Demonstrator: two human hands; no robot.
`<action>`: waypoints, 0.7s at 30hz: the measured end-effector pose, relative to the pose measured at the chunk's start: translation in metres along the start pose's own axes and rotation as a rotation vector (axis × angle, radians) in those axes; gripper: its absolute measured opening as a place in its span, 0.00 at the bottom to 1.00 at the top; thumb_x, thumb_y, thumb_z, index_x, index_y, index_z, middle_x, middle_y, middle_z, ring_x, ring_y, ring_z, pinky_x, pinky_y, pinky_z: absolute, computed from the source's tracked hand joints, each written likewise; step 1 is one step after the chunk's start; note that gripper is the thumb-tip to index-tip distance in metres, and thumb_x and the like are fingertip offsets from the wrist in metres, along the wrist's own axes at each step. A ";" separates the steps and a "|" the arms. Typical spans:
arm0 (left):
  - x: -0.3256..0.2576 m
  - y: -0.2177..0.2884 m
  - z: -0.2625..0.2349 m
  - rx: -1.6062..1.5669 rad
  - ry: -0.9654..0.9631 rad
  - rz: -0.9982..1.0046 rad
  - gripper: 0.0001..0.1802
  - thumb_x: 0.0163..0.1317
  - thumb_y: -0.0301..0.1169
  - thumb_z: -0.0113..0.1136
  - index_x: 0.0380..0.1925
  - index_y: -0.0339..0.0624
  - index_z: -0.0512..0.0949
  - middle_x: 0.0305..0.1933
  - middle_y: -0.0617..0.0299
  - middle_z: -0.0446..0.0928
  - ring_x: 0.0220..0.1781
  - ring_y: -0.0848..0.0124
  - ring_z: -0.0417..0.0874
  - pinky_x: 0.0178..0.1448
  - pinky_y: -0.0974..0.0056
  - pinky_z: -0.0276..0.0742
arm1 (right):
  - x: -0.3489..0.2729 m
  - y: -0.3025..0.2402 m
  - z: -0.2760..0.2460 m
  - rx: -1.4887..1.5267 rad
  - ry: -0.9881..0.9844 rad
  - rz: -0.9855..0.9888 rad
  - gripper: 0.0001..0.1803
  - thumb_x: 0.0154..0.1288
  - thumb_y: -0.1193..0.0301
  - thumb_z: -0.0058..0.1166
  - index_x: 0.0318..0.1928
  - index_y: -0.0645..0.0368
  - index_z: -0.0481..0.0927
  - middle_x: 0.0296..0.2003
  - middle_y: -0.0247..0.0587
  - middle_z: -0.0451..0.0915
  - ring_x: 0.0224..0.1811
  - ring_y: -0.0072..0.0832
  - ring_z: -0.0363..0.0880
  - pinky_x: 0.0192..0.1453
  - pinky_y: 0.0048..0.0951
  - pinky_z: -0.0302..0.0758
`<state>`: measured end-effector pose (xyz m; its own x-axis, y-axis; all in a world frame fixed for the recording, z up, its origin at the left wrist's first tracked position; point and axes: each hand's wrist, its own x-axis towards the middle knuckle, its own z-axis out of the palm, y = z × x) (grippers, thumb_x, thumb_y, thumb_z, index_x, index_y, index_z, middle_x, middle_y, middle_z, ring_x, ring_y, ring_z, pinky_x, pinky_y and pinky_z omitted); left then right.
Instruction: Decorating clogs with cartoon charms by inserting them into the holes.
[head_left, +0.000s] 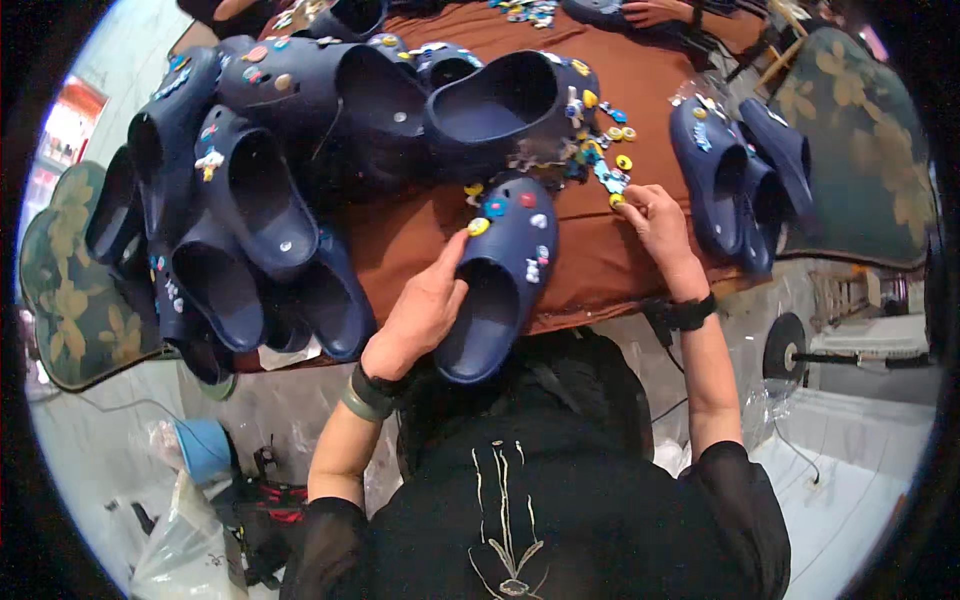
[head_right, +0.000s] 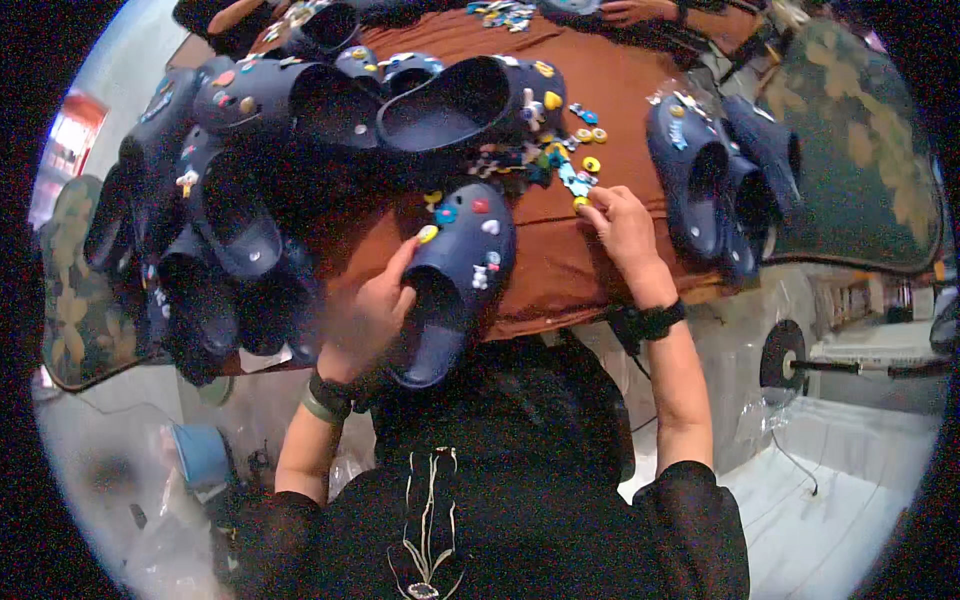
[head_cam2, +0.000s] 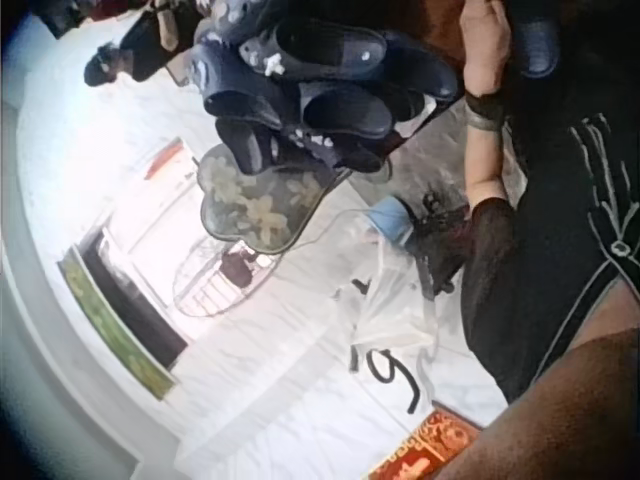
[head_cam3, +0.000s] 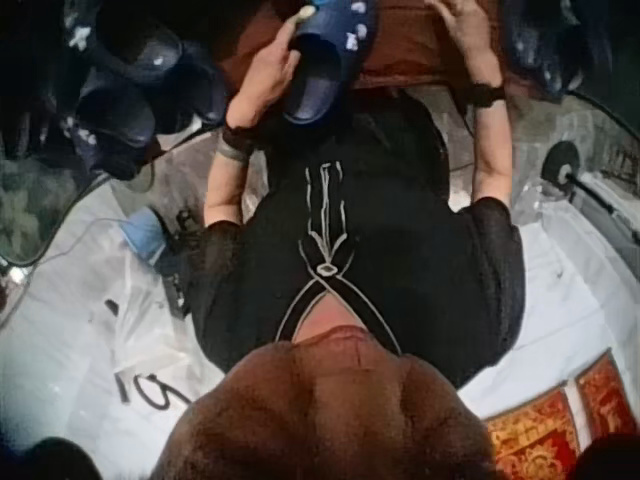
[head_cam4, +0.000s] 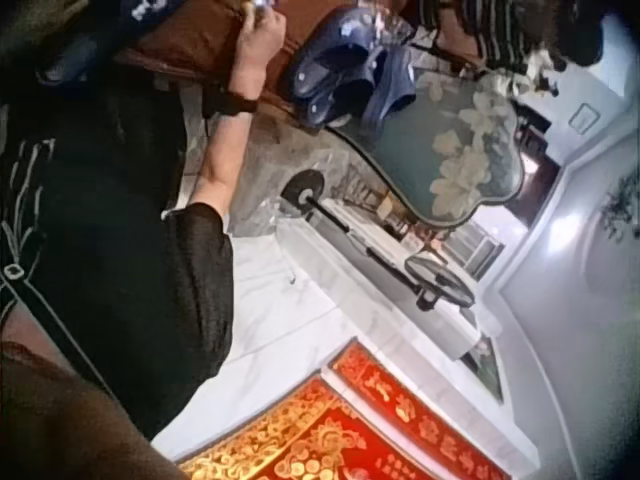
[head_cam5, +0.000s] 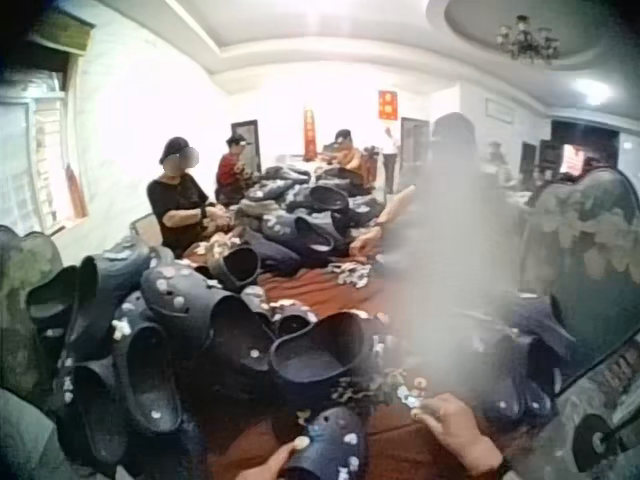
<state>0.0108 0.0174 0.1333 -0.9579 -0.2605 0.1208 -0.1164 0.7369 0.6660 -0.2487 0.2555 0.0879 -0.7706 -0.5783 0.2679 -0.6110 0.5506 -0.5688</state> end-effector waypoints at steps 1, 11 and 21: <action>0.001 -0.006 0.001 -0.089 -0.015 0.006 0.30 0.62 0.24 0.49 0.66 0.41 0.61 0.46 0.40 0.77 0.43 0.51 0.81 0.48 0.55 0.75 | 0.004 0.005 0.008 -0.022 -0.006 -0.062 0.12 0.57 0.67 0.63 0.39 0.60 0.81 0.36 0.46 0.79 0.40 0.44 0.79 0.43 0.38 0.74; -0.033 0.013 -0.014 -0.050 0.096 0.229 0.14 0.55 0.31 0.66 0.40 0.38 0.76 0.43 0.51 0.74 0.48 0.52 0.75 0.51 0.54 0.72 | 0.002 0.002 0.020 -0.328 0.030 -0.077 0.20 0.54 0.65 0.66 0.46 0.57 0.76 0.38 0.44 0.77 0.44 0.42 0.74 0.49 0.41 0.69; -0.010 0.026 0.018 0.203 -0.235 0.362 0.29 0.52 0.38 0.65 0.52 0.41 0.69 0.55 0.49 0.68 0.59 0.53 0.68 0.58 0.50 0.61 | 0.035 -0.115 0.070 0.134 -0.215 -0.726 0.14 0.66 0.64 0.51 0.49 0.56 0.78 0.50 0.41 0.78 0.58 0.38 0.71 0.64 0.39 0.62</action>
<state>0.0131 0.0503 0.1359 -0.9769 0.1670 0.1331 0.2097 0.8671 0.4518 -0.1930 0.1294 0.1082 -0.1239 -0.8789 0.4606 -0.9124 -0.0815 -0.4011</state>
